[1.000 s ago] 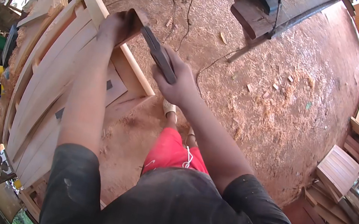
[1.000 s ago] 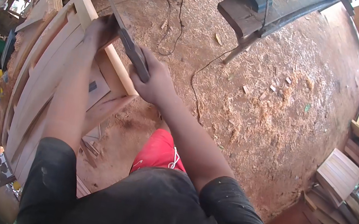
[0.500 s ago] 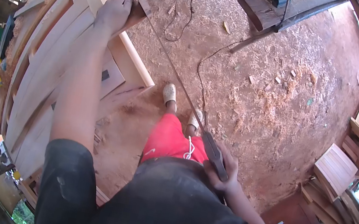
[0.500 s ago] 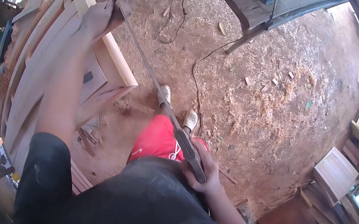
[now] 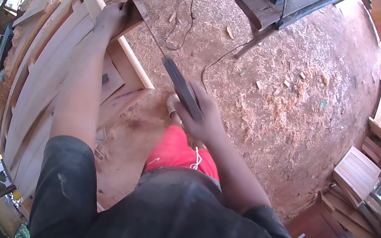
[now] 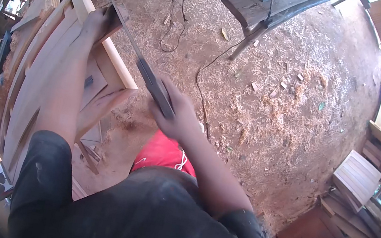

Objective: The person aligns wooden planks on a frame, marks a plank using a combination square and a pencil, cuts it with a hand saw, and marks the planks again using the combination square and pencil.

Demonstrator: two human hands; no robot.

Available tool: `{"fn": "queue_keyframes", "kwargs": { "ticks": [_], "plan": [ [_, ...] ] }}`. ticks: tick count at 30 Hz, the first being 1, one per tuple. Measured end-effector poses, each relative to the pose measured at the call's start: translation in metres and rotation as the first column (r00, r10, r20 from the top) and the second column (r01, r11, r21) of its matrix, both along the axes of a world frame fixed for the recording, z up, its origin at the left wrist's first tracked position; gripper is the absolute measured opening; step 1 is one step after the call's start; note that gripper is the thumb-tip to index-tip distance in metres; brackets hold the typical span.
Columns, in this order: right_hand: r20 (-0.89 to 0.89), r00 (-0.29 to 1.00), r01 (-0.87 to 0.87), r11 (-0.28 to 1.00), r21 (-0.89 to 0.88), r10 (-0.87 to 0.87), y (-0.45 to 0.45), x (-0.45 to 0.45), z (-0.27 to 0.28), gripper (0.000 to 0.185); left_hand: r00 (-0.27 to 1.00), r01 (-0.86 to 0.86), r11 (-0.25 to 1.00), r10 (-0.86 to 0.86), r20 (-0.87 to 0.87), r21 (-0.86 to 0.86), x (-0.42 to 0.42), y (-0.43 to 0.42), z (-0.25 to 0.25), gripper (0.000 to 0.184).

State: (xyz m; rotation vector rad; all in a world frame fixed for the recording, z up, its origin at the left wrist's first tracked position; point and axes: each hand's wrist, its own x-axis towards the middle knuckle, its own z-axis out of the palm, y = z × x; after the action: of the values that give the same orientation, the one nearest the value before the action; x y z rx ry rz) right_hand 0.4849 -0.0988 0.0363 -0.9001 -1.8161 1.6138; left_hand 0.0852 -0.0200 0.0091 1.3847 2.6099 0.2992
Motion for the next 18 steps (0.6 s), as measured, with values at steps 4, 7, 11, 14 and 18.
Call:
{"fn": "queue_keyframes", "kwargs": {
  "ticks": [4, 7, 11, 14, 18],
  "plan": [
    [0.196, 0.979, -0.039, 0.997, -0.066, 0.052, -0.074, 0.129, 0.012, 0.062, 0.996, 0.088, 0.996, -0.088, -0.023, 0.015, -0.012, -0.001, -0.015, 0.058],
    [0.150, 0.989, -0.010, 0.999, 0.033, 0.005, -0.080, 0.135, 0.019, 0.064, 0.995, 0.096, 0.995, -0.095, -0.040, 0.032, -0.010, 0.000, -0.012, 0.057],
    [0.112, 0.991, -0.070, 0.997, 0.034, 0.066, 0.012, 0.004, -0.035, 0.055, 0.999, 0.008, 1.000, -0.009, 0.038, 0.005, 0.005, -0.004, 0.000, 0.061],
    [-0.004, 1.000, -0.001, 0.998, 0.058, 0.001, 0.062, -0.108, -0.002, 0.044, 0.994, 0.051, 0.999, -0.049, 0.098, -0.018, -0.011, 0.000, -0.015, 0.065],
    [-0.025, 0.999, -0.022, 0.999, 0.031, 0.023, 0.063, -0.097, 0.012, 0.042, 0.988, 0.050, 0.999, -0.047, 0.148, -0.013, -0.001, -0.001, -0.007, 0.064]
  ]
}}
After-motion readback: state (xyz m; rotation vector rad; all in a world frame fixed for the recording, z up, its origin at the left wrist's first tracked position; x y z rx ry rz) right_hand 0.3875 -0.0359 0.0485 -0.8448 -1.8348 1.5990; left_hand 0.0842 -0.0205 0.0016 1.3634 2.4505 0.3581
